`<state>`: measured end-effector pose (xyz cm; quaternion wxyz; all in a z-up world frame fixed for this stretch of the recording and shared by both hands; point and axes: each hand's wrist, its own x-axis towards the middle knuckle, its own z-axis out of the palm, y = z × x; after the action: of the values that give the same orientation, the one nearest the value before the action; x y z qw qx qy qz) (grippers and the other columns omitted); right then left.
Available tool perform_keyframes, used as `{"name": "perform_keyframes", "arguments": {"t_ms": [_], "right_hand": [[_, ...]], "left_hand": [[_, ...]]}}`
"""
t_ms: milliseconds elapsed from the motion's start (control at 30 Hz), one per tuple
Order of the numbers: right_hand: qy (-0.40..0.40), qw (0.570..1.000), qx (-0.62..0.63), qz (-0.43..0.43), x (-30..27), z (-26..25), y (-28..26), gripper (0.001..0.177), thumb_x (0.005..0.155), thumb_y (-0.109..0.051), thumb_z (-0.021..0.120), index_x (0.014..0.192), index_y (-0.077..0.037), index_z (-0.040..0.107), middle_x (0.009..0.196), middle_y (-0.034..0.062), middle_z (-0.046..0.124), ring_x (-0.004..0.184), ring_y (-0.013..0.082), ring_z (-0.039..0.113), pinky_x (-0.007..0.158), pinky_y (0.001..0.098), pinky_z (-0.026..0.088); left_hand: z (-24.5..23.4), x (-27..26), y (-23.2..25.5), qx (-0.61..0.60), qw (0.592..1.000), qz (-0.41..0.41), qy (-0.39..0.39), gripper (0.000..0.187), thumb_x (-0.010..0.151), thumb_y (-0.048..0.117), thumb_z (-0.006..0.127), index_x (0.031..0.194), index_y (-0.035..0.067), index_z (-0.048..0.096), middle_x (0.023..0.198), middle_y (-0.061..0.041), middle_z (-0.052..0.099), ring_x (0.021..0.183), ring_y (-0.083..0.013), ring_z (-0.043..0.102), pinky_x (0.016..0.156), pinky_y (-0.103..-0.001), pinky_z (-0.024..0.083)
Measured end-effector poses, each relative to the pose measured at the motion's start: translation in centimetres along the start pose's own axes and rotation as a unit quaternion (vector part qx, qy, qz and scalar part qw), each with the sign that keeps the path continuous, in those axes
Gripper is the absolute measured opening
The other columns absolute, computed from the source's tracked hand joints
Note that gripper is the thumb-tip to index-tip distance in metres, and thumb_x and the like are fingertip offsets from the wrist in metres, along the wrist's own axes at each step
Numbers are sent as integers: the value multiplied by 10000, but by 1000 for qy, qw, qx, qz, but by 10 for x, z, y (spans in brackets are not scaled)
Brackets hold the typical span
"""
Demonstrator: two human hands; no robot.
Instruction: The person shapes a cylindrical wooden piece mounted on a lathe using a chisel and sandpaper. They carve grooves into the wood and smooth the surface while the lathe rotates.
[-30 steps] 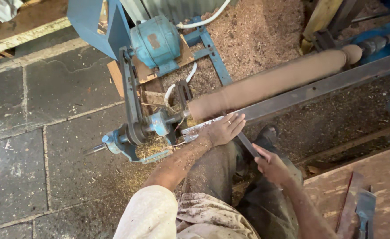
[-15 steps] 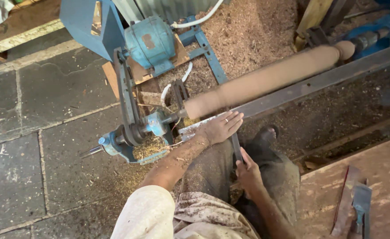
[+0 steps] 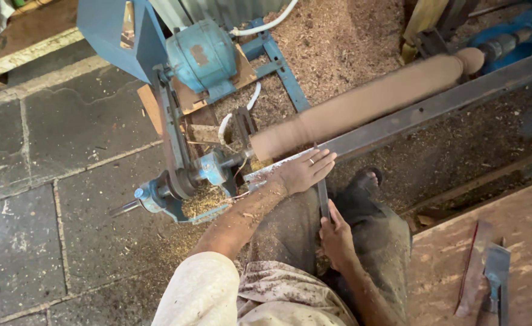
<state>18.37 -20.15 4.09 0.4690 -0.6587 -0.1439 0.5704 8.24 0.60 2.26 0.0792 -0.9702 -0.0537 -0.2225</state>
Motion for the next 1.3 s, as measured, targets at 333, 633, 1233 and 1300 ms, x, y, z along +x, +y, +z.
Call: {"name": "perform_keyframes", "arguments": {"t_ms": [333,633,1233,1300], "right_hand": [[-20,998,-46,-35,11,-14,2,560,978,-78,541,1531,-159,503,764,-55,517,588,57,414,511,239,372],[-66,993,-90,-35,26,-42,2,569,963,-53,556,1524,-135,509,731,-28,501,579,76,411,518,253,373],[-30,998,-53,-10,18,-24,4,545,973,-97,555,1511,-172,527,642,-45,491,515,72,397,444,255,322],[-29,999,-29,-28,17,-16,7,546,976,-89,548,1518,-151,533,660,-58,484,531,59,396,455,242,326]], "left_hand": [[-4,2,-3,51,998,17,-16,493,963,215,507,1384,-30,581,1497,-184,549,1379,-319,546,1229,-445,377],[-5,1,0,75,997,6,-20,508,955,214,502,1388,-41,572,1465,-197,577,1336,-321,586,1214,-439,394],[-1,-2,3,76,997,-5,-14,477,955,207,533,1373,-13,594,1481,-169,576,1362,-327,571,1211,-452,420],[0,-2,1,73,997,-8,-15,485,945,210,533,1372,-11,595,1486,-164,569,1365,-328,566,1212,-455,416]]}}
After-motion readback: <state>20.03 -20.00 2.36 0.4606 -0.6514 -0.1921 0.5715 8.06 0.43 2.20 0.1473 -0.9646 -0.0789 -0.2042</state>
